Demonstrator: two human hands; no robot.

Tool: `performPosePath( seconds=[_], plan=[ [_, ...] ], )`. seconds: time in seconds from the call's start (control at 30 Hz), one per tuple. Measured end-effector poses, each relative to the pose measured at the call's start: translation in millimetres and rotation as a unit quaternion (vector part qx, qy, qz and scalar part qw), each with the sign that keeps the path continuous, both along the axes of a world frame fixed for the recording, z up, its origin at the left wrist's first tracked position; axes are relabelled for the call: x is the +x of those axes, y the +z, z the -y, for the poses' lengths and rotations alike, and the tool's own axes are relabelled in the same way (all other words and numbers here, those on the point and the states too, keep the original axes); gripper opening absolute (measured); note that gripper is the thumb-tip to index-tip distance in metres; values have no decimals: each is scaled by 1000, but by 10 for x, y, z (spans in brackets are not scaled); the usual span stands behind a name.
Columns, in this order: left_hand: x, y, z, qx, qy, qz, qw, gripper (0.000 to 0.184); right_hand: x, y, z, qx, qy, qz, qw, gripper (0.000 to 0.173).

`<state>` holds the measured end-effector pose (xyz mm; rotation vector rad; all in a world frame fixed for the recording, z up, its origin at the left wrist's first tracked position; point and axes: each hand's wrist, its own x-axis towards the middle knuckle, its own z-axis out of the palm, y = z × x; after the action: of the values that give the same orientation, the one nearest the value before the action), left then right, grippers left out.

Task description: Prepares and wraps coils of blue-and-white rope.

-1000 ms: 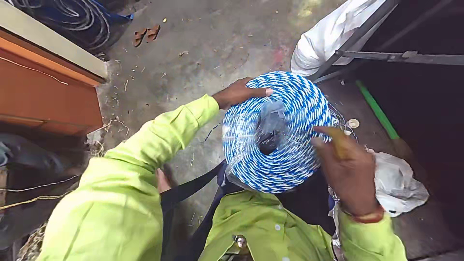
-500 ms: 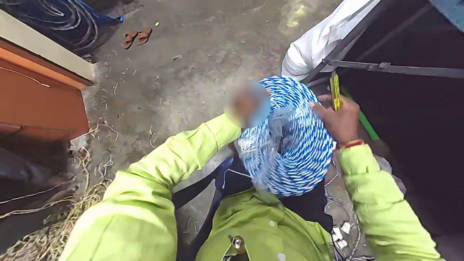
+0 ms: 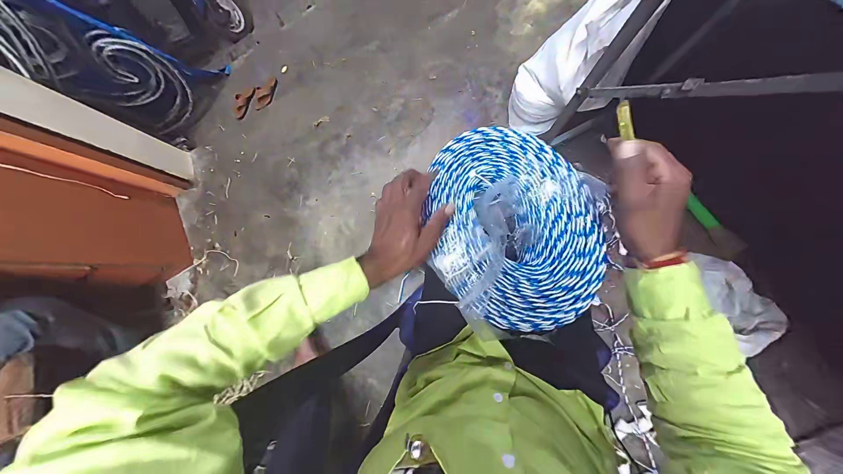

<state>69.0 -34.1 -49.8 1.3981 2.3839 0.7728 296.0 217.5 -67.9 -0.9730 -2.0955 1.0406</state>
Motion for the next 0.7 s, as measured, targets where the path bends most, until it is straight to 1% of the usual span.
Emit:
performPosePath(
  seconds=[0.03, 0.07, 0.1, 0.13, 0.2, 0.23, 0.3, 0.4, 0.47, 0.5, 0.53, 0.6, 0.63, 0.67, 0.7],
  plan=[
    [86, 34, 127, 9, -39, -37, 998, 53, 88, 37, 86, -35, -2, -37, 999, 47],
    [175, 33, 211, 2, -67, -49, 997, 48, 168, 85, 179, -87, 3, -65, 994, 51],
    [262, 11, 269, -20, -82, -49, 995, 50, 232, 118, 277, -124, 16, -87, 988, 52],
    [337, -28, 303, -41, -89, -49, 994, 55, 263, 141, 358, -133, 36, -97, 986, 49],
    [430, -75, 313, -59, -90, -55, 993, 61, 284, 162, 505, -103, 69, -84, 989, 39],
    [459, -73, 316, -58, -91, -59, 992, 59, 284, 158, 585, -88, 74, -70, 991, 36],
    [499, -42, 317, -44, -103, -67, 991, 50, 269, 132, 725, -87, 69, -56, 992, 33],
    [517, 52, 288, -48, -84, -4, 995, 43, 270, 66, 865, -112, 73, -72, 988, 32],
    [546, 109, 249, -47, -47, 42, 997, 50, 268, 92, 937, -108, 102, -85, 985, 32],
    [566, 134, 232, -55, -30, 64, 996, 56, 255, 130, 969, -94, 136, -86, 982, 34],
    [580, 148, 217, -67, -16, 84, 994, 61, 224, 155, 1006, -73, 180, -80, 978, 41],
    [589, 153, 193, -85, -5, 110, 990, 59, 118, 150, 1058, -11, 294, -41, 955, 55],
    [598, 132, 189, -84, -9, 115, 990, 59, 67, 113, 1059, 34, 355, -7, 934, 55],
    [597, 122, 187, -86, -18, 114, 990, 60, 28, 64, 1051, 72, 400, 21, 913, 48],
    [583, 132, 179, -91, -28, 112, 989, 63, 12, 34, 1033, 99, 427, 43, 898, 35]
  ],
)
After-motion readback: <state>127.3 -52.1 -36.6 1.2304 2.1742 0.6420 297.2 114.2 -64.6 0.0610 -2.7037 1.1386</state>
